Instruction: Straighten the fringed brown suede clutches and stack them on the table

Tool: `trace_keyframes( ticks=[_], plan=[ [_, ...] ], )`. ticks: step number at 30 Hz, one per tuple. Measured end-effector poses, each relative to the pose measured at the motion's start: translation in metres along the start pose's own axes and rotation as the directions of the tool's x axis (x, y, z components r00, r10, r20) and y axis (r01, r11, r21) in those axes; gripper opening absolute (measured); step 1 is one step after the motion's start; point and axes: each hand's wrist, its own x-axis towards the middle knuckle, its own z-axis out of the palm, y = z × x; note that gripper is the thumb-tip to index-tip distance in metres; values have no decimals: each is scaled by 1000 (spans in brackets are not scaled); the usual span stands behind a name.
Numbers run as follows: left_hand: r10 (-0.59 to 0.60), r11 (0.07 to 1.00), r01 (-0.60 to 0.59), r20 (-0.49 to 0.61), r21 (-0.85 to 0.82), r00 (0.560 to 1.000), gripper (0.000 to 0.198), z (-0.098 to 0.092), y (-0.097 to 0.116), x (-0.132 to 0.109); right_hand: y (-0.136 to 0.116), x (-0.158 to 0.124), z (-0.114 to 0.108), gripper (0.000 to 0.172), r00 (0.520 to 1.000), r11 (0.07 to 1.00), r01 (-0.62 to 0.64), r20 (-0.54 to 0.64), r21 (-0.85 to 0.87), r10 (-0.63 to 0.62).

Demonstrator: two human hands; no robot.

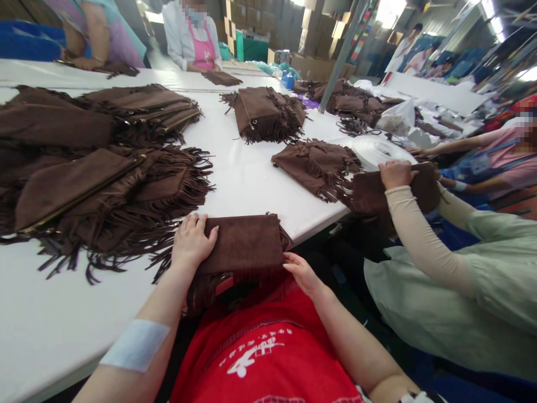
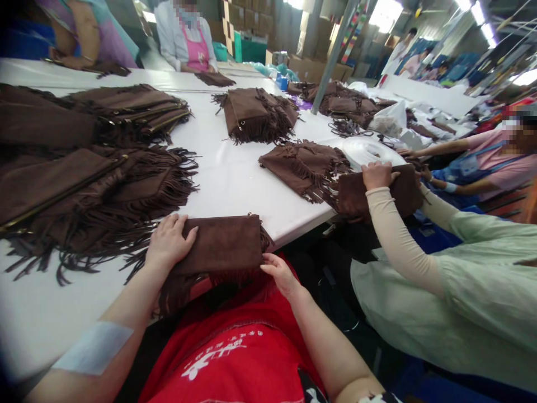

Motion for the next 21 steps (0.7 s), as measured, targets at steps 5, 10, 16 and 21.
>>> trace_keyframes(
  ticks=[5, 10, 16, 21],
  plan=[
    [81, 994, -82, -16, -74, 997, 82, -18, 31, -44, -2, -2, 11, 31, 998, 990, -24, -52, -142, 17],
    [420, 905, -416, 37, -86, 907, 79, -13, 63, -96, 3, -5, 8, 29, 962, 987, 36, -264, -155, -76],
    [501, 865, -501, 127, -36, 856, 57, -2, 53, -85, -3, -22, 6, 26, 996, 986, 14, -87, -166, -28],
    [547, 834, -551, 179, -29, 818, 50, -17, 46, -67, 1, -16, 6, 15, 995, 951, -101, -32, -293, 96]
  ],
)
